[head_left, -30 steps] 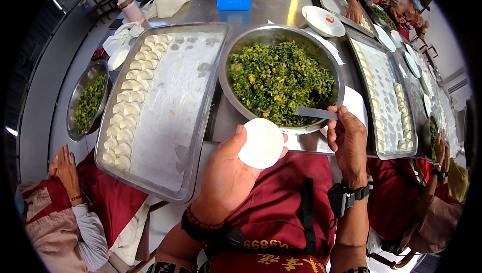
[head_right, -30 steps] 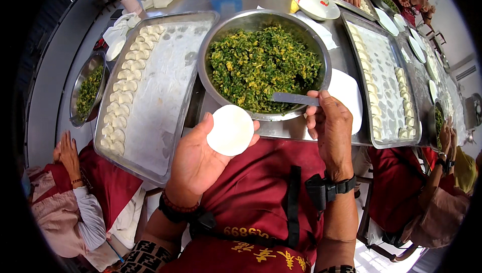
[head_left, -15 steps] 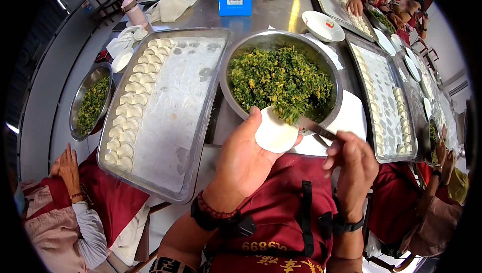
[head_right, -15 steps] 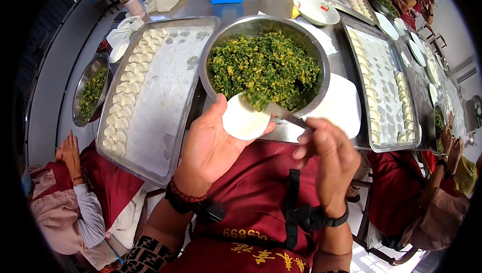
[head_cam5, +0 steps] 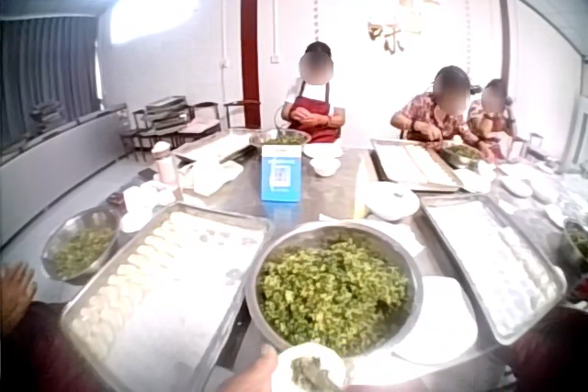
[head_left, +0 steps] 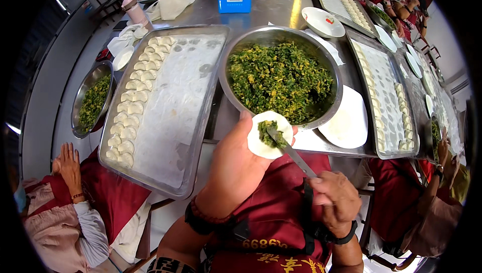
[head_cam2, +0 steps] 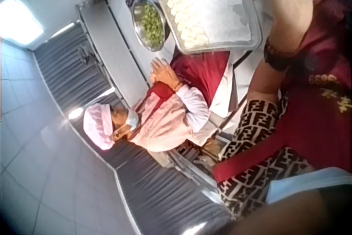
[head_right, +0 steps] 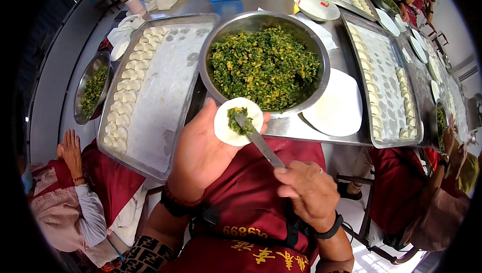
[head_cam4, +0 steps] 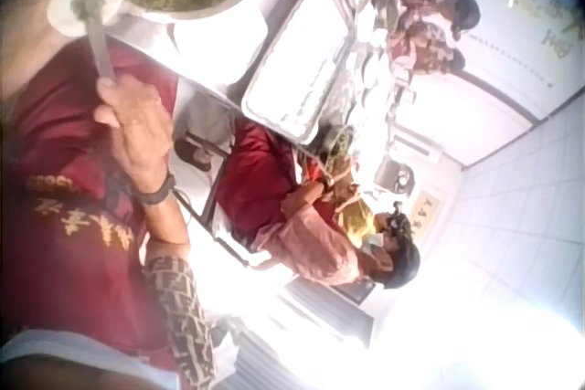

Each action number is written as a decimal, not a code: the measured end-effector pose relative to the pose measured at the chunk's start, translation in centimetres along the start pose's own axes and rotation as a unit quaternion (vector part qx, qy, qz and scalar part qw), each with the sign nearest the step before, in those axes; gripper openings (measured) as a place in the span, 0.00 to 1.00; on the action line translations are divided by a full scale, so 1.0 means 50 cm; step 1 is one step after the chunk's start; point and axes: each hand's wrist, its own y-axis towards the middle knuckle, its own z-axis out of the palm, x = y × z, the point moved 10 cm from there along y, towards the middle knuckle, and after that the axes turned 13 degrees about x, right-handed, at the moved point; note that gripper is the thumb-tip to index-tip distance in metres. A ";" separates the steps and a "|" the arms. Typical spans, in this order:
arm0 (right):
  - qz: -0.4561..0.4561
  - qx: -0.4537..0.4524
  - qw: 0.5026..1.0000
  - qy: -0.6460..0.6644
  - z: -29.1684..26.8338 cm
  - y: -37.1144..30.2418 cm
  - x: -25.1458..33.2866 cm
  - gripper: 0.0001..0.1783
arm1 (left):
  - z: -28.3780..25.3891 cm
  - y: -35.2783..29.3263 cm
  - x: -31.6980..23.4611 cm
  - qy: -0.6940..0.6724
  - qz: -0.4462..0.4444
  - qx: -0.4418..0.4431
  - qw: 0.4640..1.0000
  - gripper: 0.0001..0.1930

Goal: The person places filling into a circular dough wrapper with a small spatula and pinches the edges together by hand to form dumplings, then places them onto a tray.

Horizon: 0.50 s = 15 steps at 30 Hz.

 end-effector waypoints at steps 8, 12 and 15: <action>0.186 -0.143 0.914 0.330 -0.011 -0.021 -0.184 0.16 | -0.045 -0.069 0.005 -0.064 -0.026 -0.082 0.994 0.32; 0.267 -0.133 0.890 0.346 0.016 0.001 -0.235 0.16 | -0.079 -0.066 0.013 -0.065 -0.023 -0.075 0.995 0.32; 0.286 -0.096 0.889 0.345 0.034 0.028 -0.247 0.15 | -0.092 -0.050 0.014 -0.069 -0.015 -0.087 0.994 0.31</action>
